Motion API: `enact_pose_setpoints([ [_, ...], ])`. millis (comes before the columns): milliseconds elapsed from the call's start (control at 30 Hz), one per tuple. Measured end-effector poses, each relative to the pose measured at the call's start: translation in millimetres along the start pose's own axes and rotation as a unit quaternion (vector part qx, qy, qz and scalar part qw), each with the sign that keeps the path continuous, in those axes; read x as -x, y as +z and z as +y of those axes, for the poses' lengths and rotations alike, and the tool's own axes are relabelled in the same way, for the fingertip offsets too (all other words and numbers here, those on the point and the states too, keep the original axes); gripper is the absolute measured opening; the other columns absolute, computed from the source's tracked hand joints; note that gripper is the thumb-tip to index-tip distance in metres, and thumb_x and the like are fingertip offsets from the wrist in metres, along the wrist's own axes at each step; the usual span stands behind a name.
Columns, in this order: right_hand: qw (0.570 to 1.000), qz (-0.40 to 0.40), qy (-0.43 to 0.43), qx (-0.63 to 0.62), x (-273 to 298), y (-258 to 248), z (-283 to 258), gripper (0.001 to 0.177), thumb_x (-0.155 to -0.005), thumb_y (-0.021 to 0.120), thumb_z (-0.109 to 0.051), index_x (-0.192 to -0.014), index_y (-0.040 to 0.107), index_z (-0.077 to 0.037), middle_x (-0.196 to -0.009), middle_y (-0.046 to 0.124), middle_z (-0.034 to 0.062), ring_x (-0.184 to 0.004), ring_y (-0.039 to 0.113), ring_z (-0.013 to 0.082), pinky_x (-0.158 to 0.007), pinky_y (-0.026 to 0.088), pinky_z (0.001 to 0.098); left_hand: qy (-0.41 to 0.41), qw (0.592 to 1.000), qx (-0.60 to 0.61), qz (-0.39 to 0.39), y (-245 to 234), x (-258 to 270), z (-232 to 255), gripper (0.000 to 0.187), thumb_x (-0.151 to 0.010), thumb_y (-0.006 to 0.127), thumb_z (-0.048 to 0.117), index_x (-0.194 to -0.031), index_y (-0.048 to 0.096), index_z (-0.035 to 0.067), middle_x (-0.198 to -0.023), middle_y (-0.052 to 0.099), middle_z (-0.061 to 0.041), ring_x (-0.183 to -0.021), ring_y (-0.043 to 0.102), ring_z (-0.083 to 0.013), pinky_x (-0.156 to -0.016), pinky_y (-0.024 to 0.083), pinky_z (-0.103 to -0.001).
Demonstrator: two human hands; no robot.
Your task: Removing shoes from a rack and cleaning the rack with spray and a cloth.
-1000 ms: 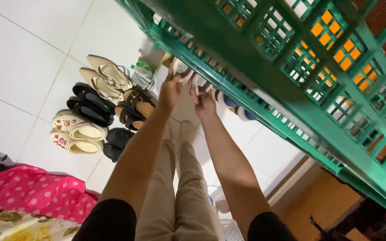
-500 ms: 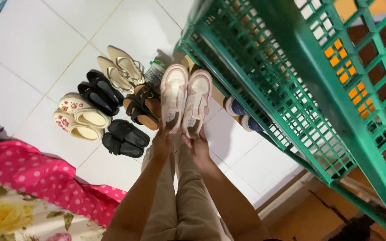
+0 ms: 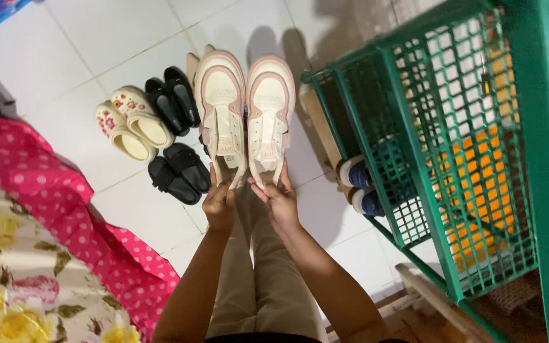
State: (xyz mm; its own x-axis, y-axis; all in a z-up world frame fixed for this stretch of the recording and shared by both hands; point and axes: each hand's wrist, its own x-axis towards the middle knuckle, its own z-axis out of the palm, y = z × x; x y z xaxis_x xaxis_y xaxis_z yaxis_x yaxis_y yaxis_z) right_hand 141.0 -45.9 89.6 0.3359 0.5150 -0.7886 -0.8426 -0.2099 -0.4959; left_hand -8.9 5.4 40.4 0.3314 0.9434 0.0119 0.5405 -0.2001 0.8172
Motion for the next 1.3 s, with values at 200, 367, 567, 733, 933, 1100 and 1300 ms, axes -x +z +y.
enact_pose_setpoints([
  [200,0.994,-0.087,-0.011,0.061,2,30,18,0.076,-0.102,0.042,0.004,-0.166,0.007,-0.017,-0.148,0.054,0.0170,-0.124,0.063,0.0354,-0.112,0.048,0.0520,-0.015,0.996,0.023,0.085,-33,2,-8,0.023,-0.089,0.066,-0.010,-0.107,0.076,-0.002,-0.122,0.070,-0.026,-0.140,0.052,-0.0417,-0.095,0.057,-0.038],
  [367,0.987,-0.146,0.018,0.071,0,49,68,0.078,-0.102,0.043,0.004,-0.168,0.007,-0.018,-0.147,0.054,0.0190,-0.127,0.062,0.0361,-0.115,0.046,0.0531,-0.091,0.989,0.036,0.115,-73,19,-29,0.024,-0.090,0.064,-0.013,-0.108,0.076,-0.004,-0.131,0.066,-0.030,-0.143,0.050,-0.0414,-0.098,0.056,-0.038],
  [567,0.976,-0.175,0.075,0.108,-8,53,141,0.080,-0.102,0.043,0.005,-0.168,0.007,-0.020,-0.145,0.055,0.0193,-0.126,0.062,0.0356,-0.114,0.047,0.0525,-0.137,0.977,0.037,0.160,-99,69,-90,0.020,-0.093,0.065,-0.012,-0.108,0.075,-0.005,-0.129,0.068,-0.026,-0.145,0.046,-0.0435,-0.104,0.055,-0.041],
  [733,0.970,-0.147,0.130,0.145,-14,68,195,0.081,-0.098,0.044,0.006,-0.167,0.010,-0.019,-0.143,0.057,0.0167,-0.123,0.064,0.0345,-0.111,0.049,0.0498,-0.166,0.967,0.011,0.192,-113,104,-136,0.018,-0.096,0.063,-0.011,-0.107,0.075,-0.003,-0.123,0.074,-0.018,-0.145,0.051,-0.0398,-0.104,0.056,-0.041],
  [933,0.947,-0.105,0.193,0.232,-31,78,255,0.080,-0.098,0.042,0.006,-0.167,0.013,-0.020,-0.144,0.056,0.0188,-0.121,0.064,0.0337,-0.108,0.052,0.0455,-0.316,0.932,0.014,0.174,-84,184,-216,0.032,-0.091,0.068,-0.007,-0.118,0.076,0.010,-0.121,0.073,-0.019,-0.121,0.068,-0.0311,-0.086,0.058,-0.033],
  [1100,0.938,-0.058,0.237,0.246,-80,46,312,0.085,-0.093,0.041,0.011,-0.165,0.013,-0.026,-0.148,0.051,0.0153,-0.117,0.066,0.0348,-0.104,0.055,0.0442,-0.366,0.909,0.049,0.191,-80,173,-248,0.044,-0.091,0.071,-0.004,-0.130,0.071,0.017,-0.153,0.052,-0.023,-0.108,0.075,-0.0308,-0.079,0.059,-0.032],
  [1300,0.922,-0.060,0.237,0.299,-149,-3,377,0.085,-0.094,0.043,0.012,-0.164,0.014,-0.025,-0.146,0.053,0.0218,-0.114,0.068,0.0363,-0.103,0.057,0.0451,-0.447,0.878,0.018,0.171,-14,208,-330,0.054,-0.090,0.069,-0.003,-0.140,0.063,0.015,-0.156,0.050,-0.017,-0.108,0.074,-0.0301,-0.083,0.059,-0.032],
])
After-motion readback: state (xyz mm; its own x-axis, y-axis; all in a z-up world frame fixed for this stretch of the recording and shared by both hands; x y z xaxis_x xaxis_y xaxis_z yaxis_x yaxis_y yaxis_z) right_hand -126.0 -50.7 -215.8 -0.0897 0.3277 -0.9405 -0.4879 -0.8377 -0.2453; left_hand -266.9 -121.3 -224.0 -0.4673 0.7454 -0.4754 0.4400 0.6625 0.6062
